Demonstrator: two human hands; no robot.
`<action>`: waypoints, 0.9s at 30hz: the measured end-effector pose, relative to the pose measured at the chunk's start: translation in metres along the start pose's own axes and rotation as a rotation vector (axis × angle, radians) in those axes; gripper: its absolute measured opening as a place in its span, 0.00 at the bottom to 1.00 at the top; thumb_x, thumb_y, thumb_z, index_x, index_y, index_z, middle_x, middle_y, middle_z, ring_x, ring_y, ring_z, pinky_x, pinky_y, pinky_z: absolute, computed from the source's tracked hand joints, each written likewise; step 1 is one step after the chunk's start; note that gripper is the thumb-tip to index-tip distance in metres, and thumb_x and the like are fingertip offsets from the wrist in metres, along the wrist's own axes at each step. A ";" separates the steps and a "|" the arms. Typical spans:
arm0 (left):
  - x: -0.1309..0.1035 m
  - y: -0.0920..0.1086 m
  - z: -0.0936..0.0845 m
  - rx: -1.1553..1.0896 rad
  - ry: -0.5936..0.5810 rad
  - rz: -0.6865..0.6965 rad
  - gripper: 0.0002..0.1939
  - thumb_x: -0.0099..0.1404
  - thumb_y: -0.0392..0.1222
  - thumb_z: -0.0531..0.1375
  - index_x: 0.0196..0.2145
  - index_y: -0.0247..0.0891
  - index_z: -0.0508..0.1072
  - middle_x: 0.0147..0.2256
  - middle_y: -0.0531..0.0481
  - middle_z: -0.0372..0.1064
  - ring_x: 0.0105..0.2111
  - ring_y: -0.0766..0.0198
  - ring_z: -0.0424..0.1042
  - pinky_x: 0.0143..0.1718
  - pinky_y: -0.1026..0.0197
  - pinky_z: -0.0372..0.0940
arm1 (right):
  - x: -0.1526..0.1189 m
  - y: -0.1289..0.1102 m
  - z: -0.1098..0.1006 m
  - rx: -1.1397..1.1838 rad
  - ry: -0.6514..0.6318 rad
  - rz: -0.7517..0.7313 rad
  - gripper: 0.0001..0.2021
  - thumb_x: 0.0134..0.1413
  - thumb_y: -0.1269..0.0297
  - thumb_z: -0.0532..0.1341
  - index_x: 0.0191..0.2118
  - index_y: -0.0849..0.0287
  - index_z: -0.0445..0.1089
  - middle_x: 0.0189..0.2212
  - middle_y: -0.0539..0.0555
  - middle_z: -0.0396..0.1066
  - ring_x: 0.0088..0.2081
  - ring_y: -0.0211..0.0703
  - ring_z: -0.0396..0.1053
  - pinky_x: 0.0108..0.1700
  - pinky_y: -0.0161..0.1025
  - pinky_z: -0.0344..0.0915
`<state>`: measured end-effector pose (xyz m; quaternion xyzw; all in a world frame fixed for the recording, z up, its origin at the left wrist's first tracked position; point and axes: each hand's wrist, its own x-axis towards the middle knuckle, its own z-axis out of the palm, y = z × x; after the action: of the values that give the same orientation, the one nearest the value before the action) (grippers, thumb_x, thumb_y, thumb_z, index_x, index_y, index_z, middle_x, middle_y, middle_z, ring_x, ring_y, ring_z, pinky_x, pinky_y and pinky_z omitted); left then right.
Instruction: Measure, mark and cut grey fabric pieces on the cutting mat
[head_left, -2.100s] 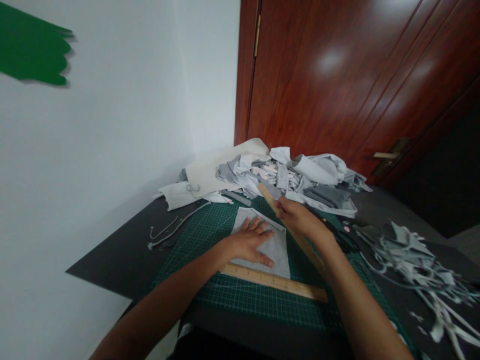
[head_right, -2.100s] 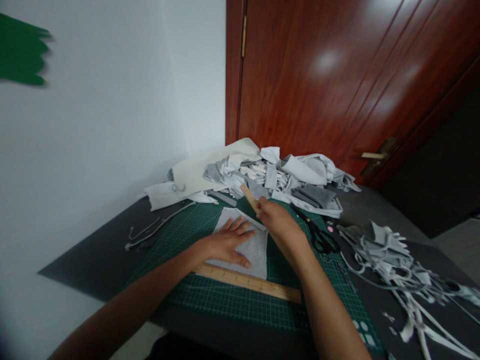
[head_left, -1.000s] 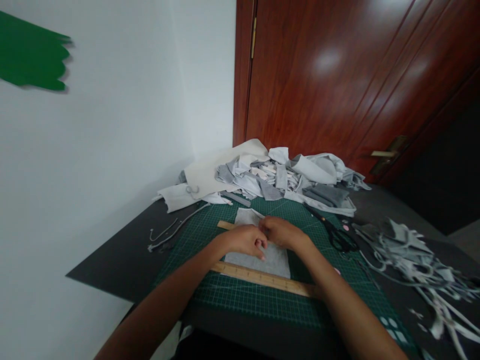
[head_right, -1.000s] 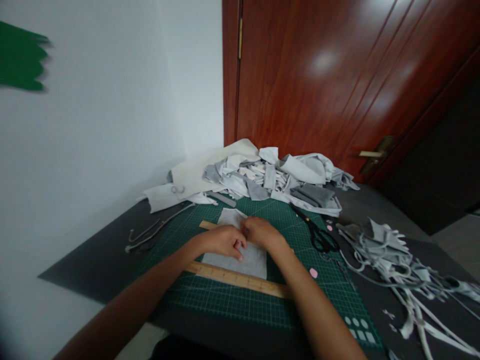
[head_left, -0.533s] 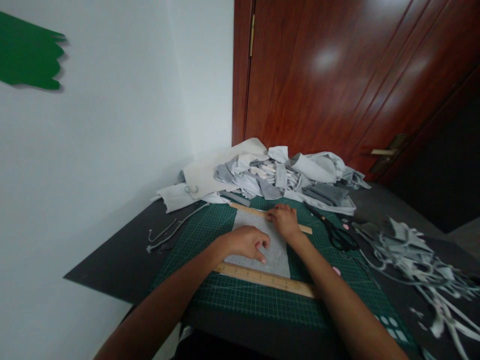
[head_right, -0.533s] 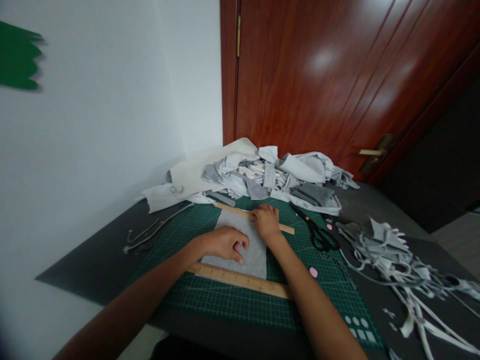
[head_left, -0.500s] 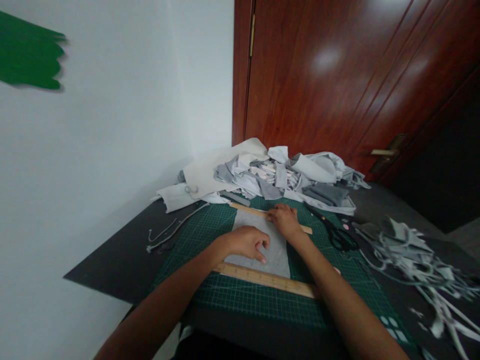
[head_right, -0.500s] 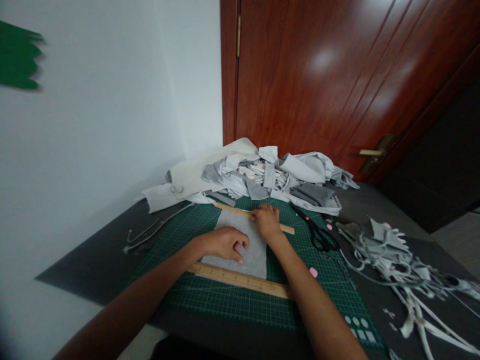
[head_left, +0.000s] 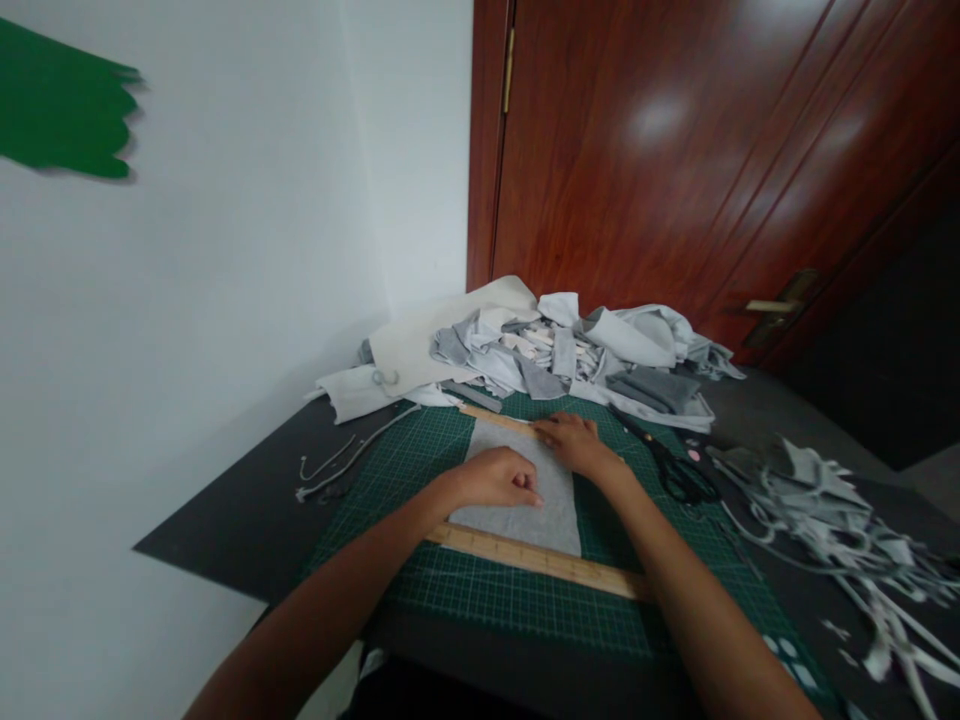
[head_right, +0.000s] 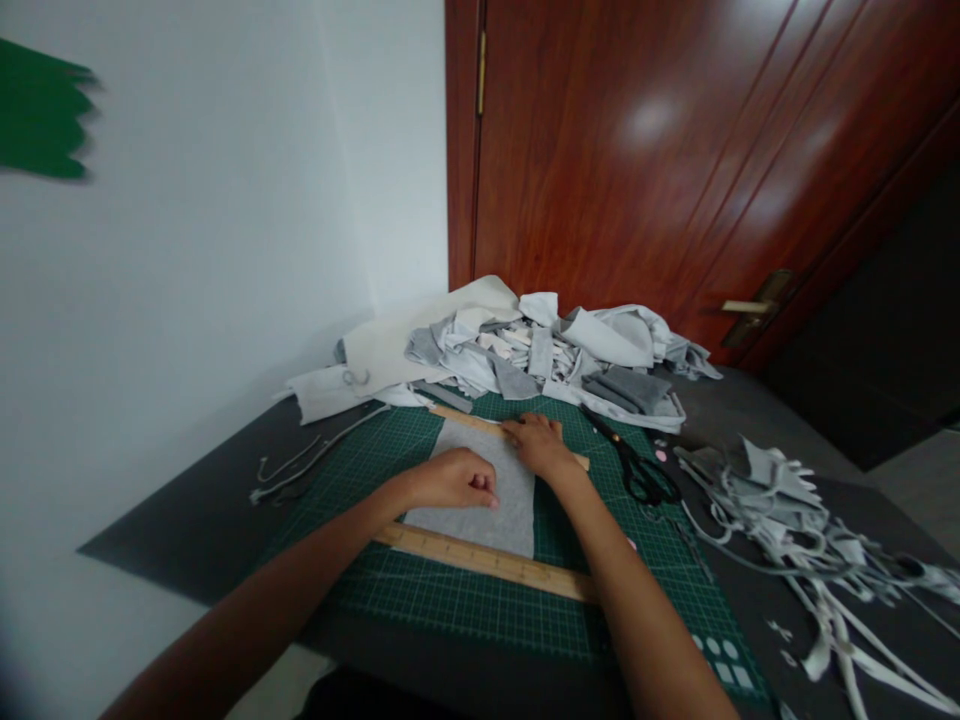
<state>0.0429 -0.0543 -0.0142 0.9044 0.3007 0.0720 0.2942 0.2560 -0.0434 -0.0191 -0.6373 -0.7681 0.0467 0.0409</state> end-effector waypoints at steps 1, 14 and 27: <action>0.001 0.000 0.000 0.040 0.060 -0.022 0.14 0.66 0.52 0.65 0.33 0.37 0.78 0.26 0.54 0.71 0.28 0.65 0.68 0.29 0.63 0.56 | -0.001 0.001 -0.001 0.007 -0.006 0.004 0.23 0.70 0.65 0.51 0.65 0.45 0.67 0.61 0.61 0.66 0.59 0.59 0.63 0.58 0.55 0.54; 0.002 -0.023 -0.006 0.516 0.345 -0.199 0.25 0.68 0.61 0.62 0.47 0.35 0.76 0.49 0.40 0.72 0.51 0.48 0.71 0.50 0.53 0.65 | -0.006 -0.001 -0.009 0.000 -0.011 -0.011 0.22 0.71 0.67 0.50 0.64 0.47 0.69 0.59 0.60 0.69 0.57 0.56 0.66 0.55 0.49 0.59; 0.002 -0.032 0.004 0.557 0.321 -0.269 0.38 0.74 0.62 0.51 0.68 0.28 0.60 0.70 0.33 0.53 0.70 0.40 0.51 0.69 0.45 0.49 | -0.004 -0.014 -0.003 -0.077 0.136 0.257 0.17 0.70 0.54 0.54 0.51 0.57 0.75 0.49 0.64 0.75 0.52 0.58 0.71 0.50 0.47 0.61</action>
<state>0.0301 -0.0345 -0.0356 0.8794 0.4676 0.0892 -0.0079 0.2431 -0.0499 -0.0141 -0.7332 -0.6768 -0.0212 0.0618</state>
